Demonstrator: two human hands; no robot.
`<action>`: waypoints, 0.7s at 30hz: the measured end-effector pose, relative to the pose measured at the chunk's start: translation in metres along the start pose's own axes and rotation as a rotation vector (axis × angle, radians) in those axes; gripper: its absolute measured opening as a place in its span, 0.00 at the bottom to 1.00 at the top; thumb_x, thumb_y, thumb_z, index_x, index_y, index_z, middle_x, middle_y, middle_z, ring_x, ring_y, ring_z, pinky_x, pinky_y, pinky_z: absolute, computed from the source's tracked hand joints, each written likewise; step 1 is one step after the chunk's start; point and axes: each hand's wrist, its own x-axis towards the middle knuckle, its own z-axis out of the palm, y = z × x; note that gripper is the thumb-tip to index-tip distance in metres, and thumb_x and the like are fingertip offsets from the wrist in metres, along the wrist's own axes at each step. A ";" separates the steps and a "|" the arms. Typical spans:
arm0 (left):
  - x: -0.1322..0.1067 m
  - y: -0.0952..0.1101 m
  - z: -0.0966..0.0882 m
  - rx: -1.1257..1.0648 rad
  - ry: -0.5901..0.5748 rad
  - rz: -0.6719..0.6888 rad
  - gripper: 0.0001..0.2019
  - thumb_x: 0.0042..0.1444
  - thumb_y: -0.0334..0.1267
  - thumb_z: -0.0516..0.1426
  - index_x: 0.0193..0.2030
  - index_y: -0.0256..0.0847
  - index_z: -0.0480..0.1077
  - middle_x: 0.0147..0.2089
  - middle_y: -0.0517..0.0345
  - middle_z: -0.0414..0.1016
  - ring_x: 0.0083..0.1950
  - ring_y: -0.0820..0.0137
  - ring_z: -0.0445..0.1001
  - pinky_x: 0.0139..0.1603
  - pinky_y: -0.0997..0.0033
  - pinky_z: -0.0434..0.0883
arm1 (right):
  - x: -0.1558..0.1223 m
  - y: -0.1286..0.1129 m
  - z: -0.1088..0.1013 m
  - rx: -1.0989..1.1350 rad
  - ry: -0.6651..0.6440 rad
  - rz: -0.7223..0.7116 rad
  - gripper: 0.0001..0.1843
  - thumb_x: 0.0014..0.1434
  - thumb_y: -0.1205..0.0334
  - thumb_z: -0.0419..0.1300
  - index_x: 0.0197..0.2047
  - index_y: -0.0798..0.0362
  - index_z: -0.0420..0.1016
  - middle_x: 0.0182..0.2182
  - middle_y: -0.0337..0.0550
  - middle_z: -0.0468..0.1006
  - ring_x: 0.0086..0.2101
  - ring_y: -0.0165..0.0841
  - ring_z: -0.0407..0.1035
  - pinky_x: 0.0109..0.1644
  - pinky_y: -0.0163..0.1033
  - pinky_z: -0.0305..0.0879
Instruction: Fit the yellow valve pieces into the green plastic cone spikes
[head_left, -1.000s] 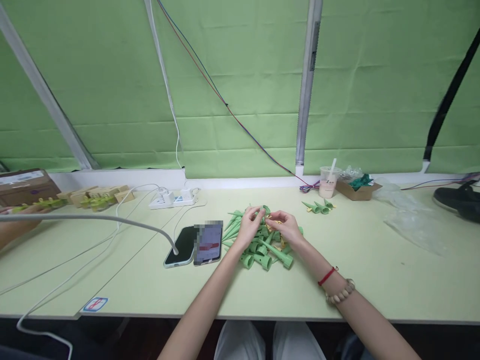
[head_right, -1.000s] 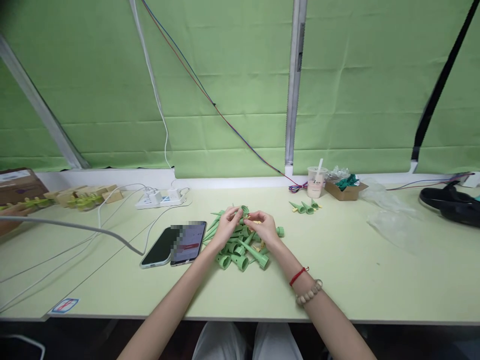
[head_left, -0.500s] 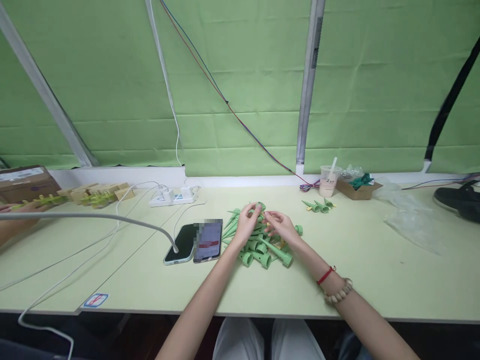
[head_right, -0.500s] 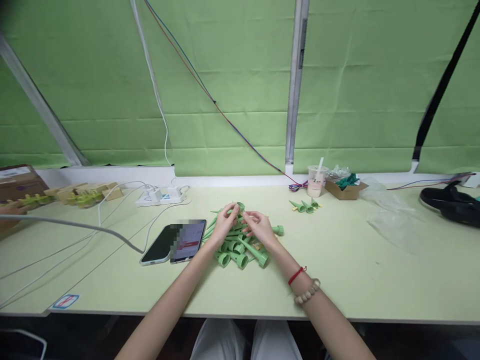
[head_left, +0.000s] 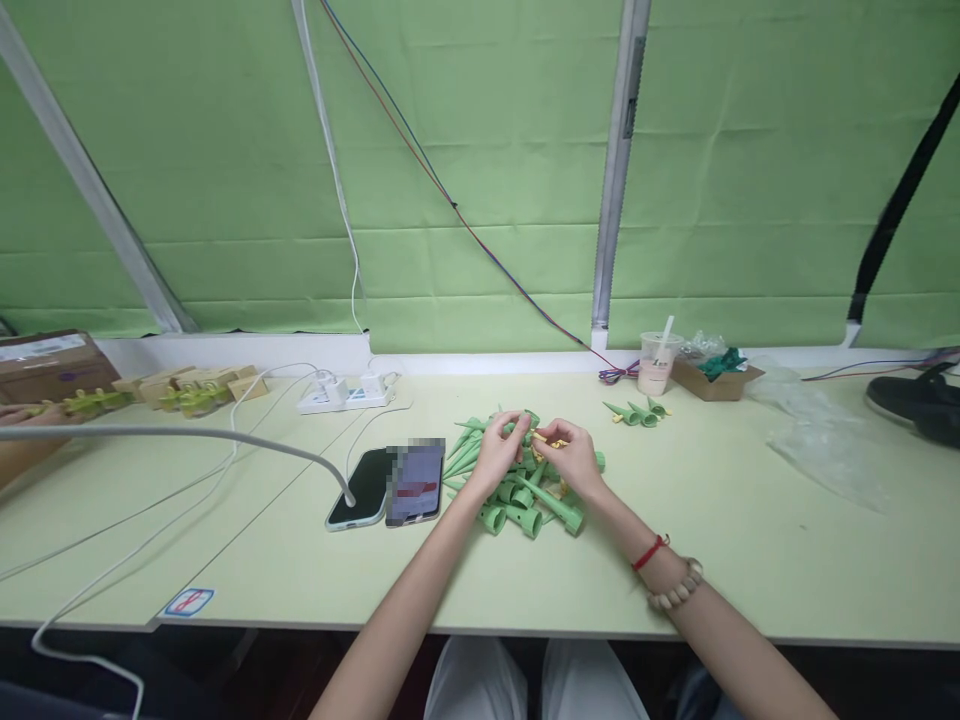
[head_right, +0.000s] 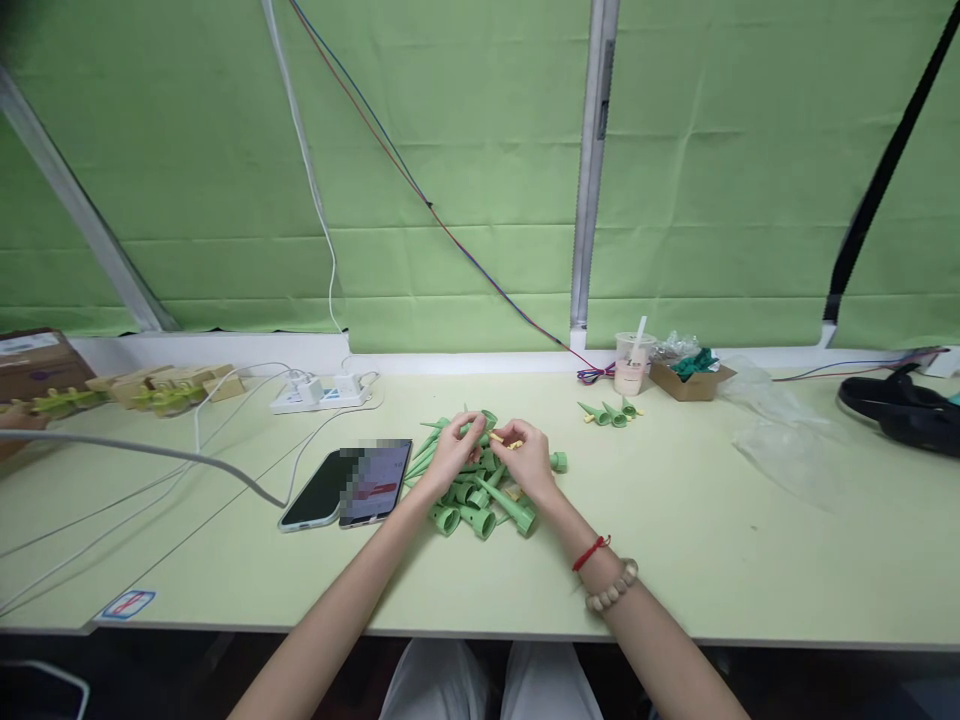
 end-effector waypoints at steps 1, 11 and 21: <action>0.000 0.000 0.000 -0.008 -0.006 -0.004 0.20 0.49 0.54 0.53 0.38 0.38 0.67 0.35 0.57 0.66 0.16 0.84 0.59 0.14 0.80 0.54 | 0.000 0.000 0.000 0.025 -0.018 0.041 0.09 0.41 0.58 0.63 0.24 0.55 0.69 0.22 0.39 0.71 0.24 0.29 0.65 0.26 0.33 0.63; 0.000 0.009 -0.003 -0.073 0.034 -0.003 0.20 0.47 0.54 0.55 0.34 0.36 0.69 0.36 0.56 0.65 0.21 0.82 0.61 0.15 0.81 0.56 | -0.001 -0.010 0.000 0.363 -0.312 0.449 0.16 0.44 0.52 0.63 0.33 0.54 0.74 0.31 0.44 0.76 0.26 0.27 0.69 0.26 0.30 0.67; 0.001 -0.006 0.002 0.054 0.063 0.039 0.19 0.49 0.52 0.54 0.36 0.37 0.69 0.40 0.54 0.66 0.17 0.84 0.60 0.16 0.78 0.57 | 0.001 0.004 0.002 0.063 0.012 0.057 0.13 0.36 0.56 0.67 0.20 0.55 0.69 0.25 0.42 0.72 0.30 0.33 0.69 0.34 0.38 0.68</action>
